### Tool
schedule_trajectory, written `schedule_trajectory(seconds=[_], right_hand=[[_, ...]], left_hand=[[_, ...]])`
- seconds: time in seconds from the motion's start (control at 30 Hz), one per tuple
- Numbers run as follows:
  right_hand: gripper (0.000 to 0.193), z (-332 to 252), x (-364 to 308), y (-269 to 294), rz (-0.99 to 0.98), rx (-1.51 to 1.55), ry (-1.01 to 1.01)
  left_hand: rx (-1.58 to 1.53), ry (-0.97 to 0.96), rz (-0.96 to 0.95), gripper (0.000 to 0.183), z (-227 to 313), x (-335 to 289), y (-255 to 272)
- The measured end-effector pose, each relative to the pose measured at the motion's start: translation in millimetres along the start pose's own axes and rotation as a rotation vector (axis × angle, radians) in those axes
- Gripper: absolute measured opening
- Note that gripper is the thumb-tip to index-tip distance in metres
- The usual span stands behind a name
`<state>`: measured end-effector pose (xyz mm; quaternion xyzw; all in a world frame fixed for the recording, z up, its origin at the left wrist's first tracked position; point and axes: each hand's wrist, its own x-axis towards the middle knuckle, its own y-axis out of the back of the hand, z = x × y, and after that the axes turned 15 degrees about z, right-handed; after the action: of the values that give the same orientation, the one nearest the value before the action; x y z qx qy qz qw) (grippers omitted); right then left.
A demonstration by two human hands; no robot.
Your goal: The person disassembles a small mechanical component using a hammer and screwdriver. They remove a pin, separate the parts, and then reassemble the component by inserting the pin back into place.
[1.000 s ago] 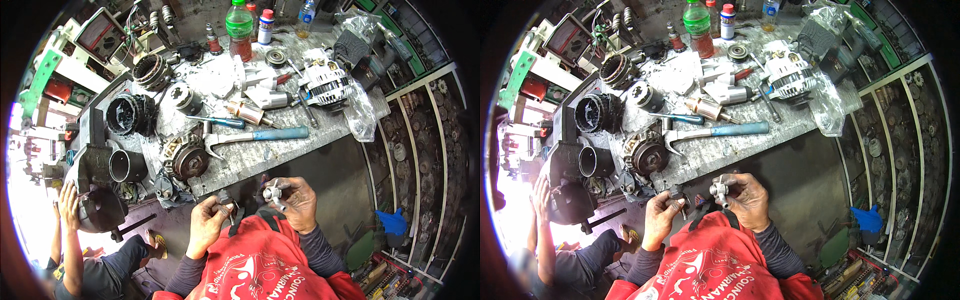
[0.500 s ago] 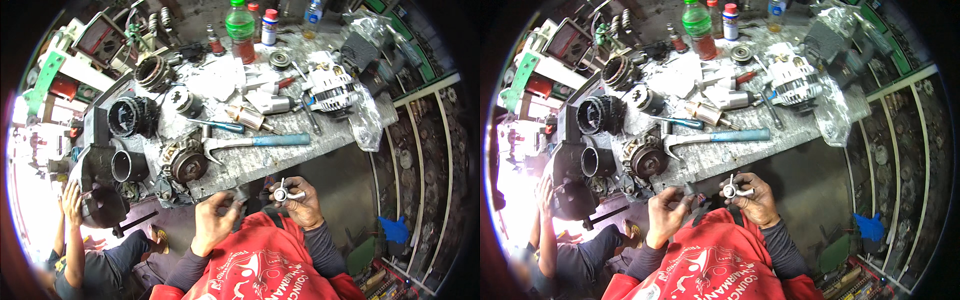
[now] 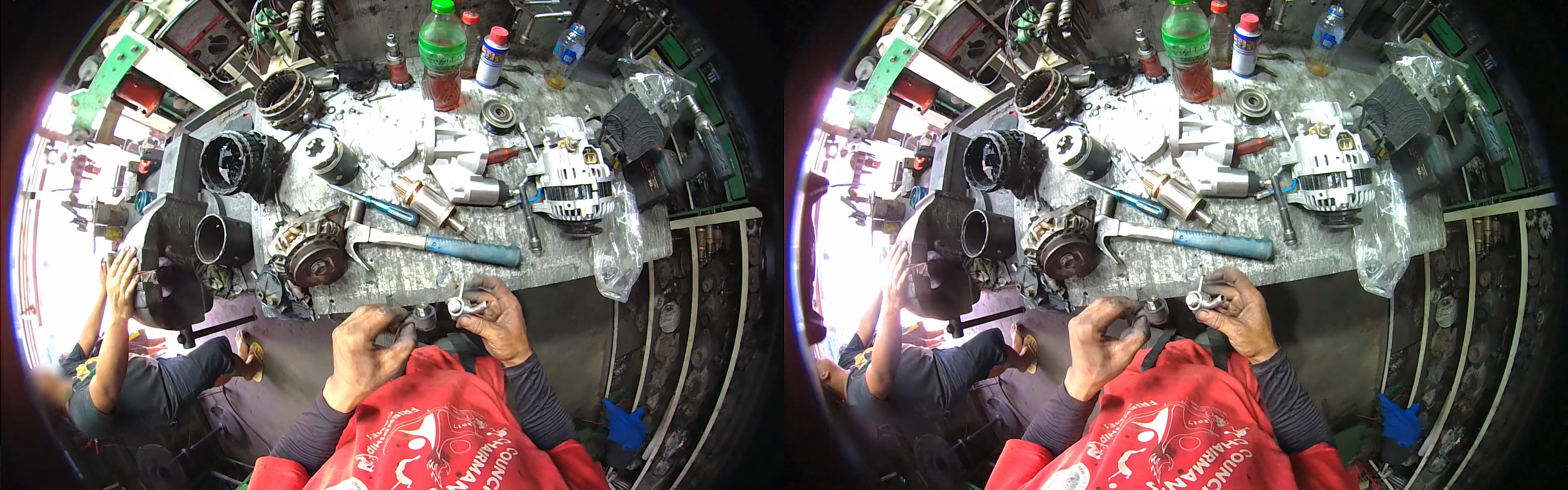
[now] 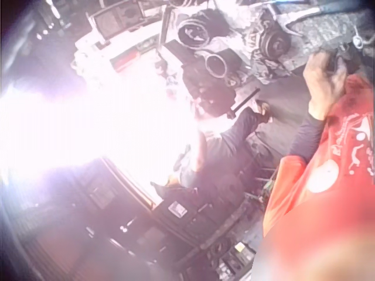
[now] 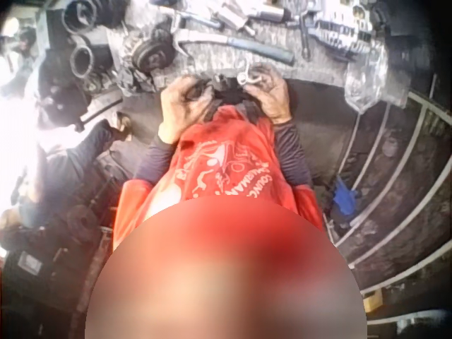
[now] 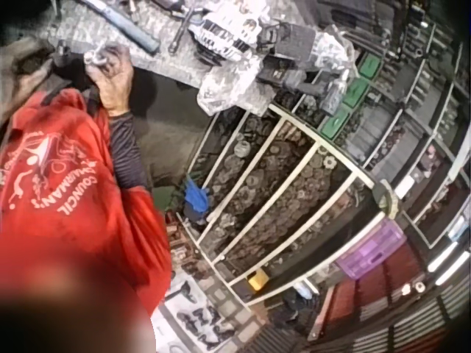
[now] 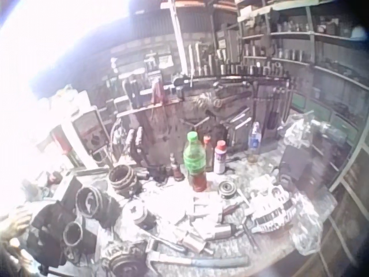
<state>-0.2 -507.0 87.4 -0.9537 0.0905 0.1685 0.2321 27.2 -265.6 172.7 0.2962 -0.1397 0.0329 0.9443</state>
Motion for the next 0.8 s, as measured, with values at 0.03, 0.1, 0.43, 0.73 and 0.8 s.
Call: schedule_trajectory(seconds=[0.03,0.1,0.43,0.73,0.8], right_hand=[[0.057,-2.9,-0.9,-2.3,-0.001,0.070,-0.028],[0.057,-8.2,-0.6,-8.7,-0.022,0.130,-0.080],[0.049,-18.7,-8.3,-59.4,0.020,0.124,-0.024],[0.050,-0.4,-18.1,-88.4,0.215,0.256,0.048],[0.050,-1.6,-18.5,-90.7,0.231,0.293,0.062]], left_hand=[[-0.009,0.065,-0.015,0.022,-0.9,-1.1,-1.6],[-0.025,0.114,-0.014,0.023,-3.6,-1.1,-4.0],[-0.089,0.073,-0.094,0.021,-21.0,38.0,8.6],[-0.121,-0.051,-0.256,0.020,-36.7,67.4,22.0],[-0.144,-0.103,-0.248,0.020,-34.6,72.3,20.6]])
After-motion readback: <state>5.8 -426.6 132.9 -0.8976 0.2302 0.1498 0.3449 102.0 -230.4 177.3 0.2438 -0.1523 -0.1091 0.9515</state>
